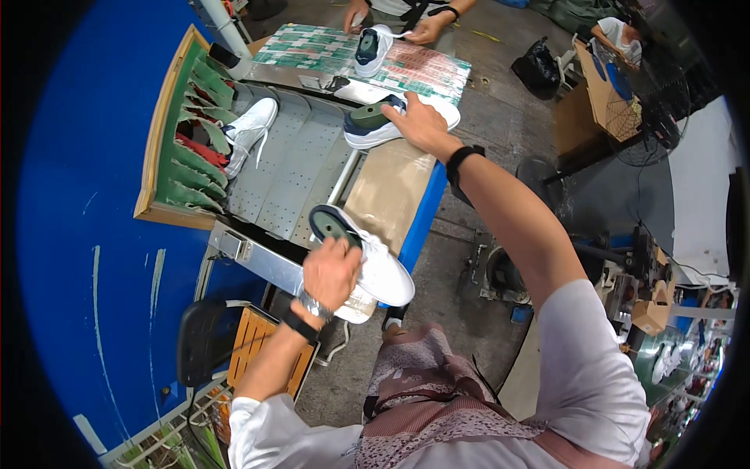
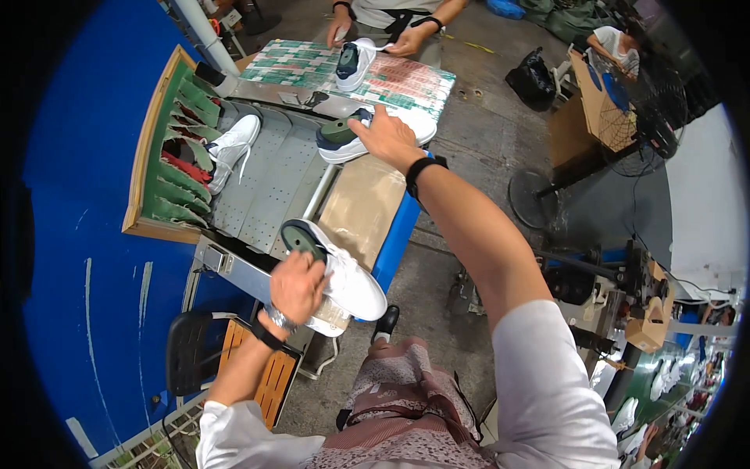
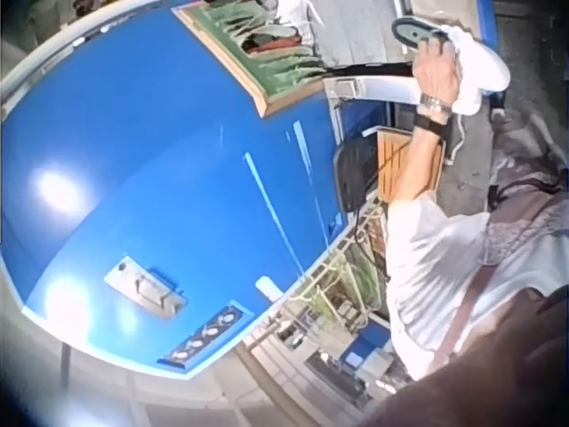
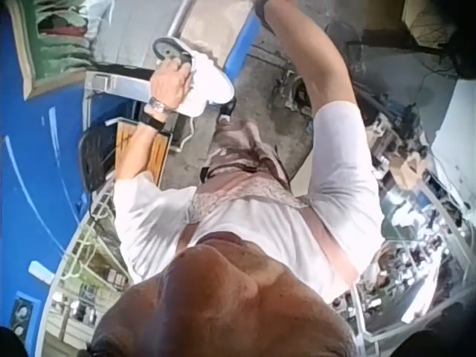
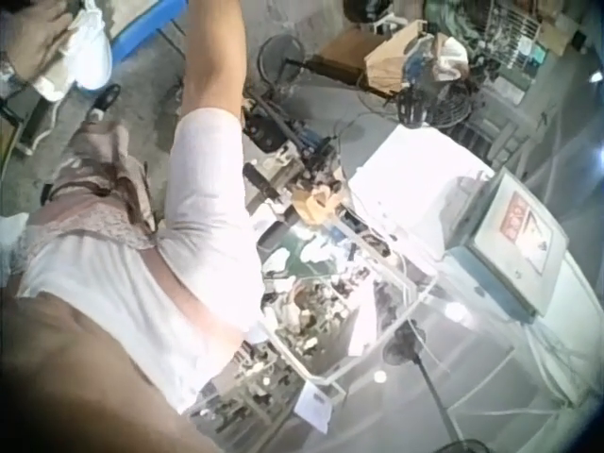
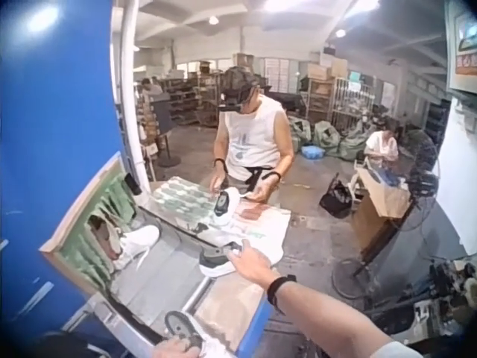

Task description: Insert shoe lasts into finished sneakers and organize them on a rack at a factory production line.

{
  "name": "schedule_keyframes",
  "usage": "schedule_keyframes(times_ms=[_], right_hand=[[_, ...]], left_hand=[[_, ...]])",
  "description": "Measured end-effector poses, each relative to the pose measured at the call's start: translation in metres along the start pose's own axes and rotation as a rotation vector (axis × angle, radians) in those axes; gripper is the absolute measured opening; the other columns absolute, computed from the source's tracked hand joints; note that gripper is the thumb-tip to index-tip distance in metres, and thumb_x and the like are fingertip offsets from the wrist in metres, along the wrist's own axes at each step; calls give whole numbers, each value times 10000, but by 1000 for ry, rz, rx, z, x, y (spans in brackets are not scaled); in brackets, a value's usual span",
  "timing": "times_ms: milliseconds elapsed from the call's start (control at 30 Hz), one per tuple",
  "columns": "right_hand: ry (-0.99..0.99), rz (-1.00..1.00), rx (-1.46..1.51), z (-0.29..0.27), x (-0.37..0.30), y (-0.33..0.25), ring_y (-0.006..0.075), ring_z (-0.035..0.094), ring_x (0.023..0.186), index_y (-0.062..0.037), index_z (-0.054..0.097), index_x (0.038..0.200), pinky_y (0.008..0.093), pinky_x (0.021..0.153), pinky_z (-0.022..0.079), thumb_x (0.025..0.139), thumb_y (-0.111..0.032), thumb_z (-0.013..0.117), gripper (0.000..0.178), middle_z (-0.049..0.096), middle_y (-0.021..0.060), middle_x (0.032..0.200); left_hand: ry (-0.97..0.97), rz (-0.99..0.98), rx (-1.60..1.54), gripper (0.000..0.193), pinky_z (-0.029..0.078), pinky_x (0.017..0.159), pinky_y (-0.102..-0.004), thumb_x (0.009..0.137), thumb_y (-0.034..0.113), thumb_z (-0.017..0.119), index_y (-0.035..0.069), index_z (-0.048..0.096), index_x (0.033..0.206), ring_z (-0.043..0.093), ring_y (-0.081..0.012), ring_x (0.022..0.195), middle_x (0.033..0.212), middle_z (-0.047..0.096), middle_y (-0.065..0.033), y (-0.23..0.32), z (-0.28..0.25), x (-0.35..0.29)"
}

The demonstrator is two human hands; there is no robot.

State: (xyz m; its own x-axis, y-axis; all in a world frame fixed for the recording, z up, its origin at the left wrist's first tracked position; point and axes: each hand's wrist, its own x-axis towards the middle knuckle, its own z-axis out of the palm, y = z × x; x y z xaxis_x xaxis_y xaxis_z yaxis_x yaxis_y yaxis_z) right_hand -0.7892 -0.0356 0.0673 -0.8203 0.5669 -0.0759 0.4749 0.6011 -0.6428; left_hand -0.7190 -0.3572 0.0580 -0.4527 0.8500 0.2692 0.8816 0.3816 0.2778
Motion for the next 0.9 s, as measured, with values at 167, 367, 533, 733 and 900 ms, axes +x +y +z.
schedule_keyframes(times_ms=[167, 367, 533, 733, 900], right_hand=[[45, -76, -215, 20, 15, 14, 458, 681, 1014, 55, 595, 1153, 522, 895, 521, 944, -320, 567, 430, 703, 308, 1022], [128, 34, 526, 1, -94, 50, 263, 675, 567, 10, 602, 1261, 409, 593, 553, 922, -101, 485, 376, 671, 193, 713], [151, 197, 1060, -48, -242, 73, 128, 576, 474, -3, 564, 1346, 306, 453, 471, 945, -23, 451, 418, 601, 64, 636], [457, 185, 1085, -121, -440, 117, 85, 621, 544, 6, 530, 1385, 226, 517, 489, 992, -42, 464, 401, 656, 48, 731], [788, 195, 985, -170, -582, 192, 91, 649, 590, 20, 533, 1375, 231, 574, 530, 990, -20, 448, 396, 696, 85, 878]], left_hand=[[84, -192, -51, 323, 514, 722, -434, 779, 193, 794, 98, 675, 1064, 604, -317, 862, 1035, 612, -96, 35, 13, -14], [118, -312, -190, 318, 520, 701, -457, 759, 149, 822, 52, 680, 1027, 637, -387, 841, 985, 618, -149, 42, 23, -15], [168, -270, -250, 323, 530, 710, -417, 773, 48, 804, 35, 676, 1069, 650, -404, 835, 940, 670, -196, 44, 36, -16], [96, -127, -191, 220, 489, 702, -425, 788, 23, 782, 10, 600, 911, 587, -391, 777, 862, 598, -170, 83, 35, -19], [-15, 112, -119, 250, 448, 657, -434, 789, 24, 776, 0, 533, 843, 535, -369, 727, 806, 521, -152, 188, 40, -33]])
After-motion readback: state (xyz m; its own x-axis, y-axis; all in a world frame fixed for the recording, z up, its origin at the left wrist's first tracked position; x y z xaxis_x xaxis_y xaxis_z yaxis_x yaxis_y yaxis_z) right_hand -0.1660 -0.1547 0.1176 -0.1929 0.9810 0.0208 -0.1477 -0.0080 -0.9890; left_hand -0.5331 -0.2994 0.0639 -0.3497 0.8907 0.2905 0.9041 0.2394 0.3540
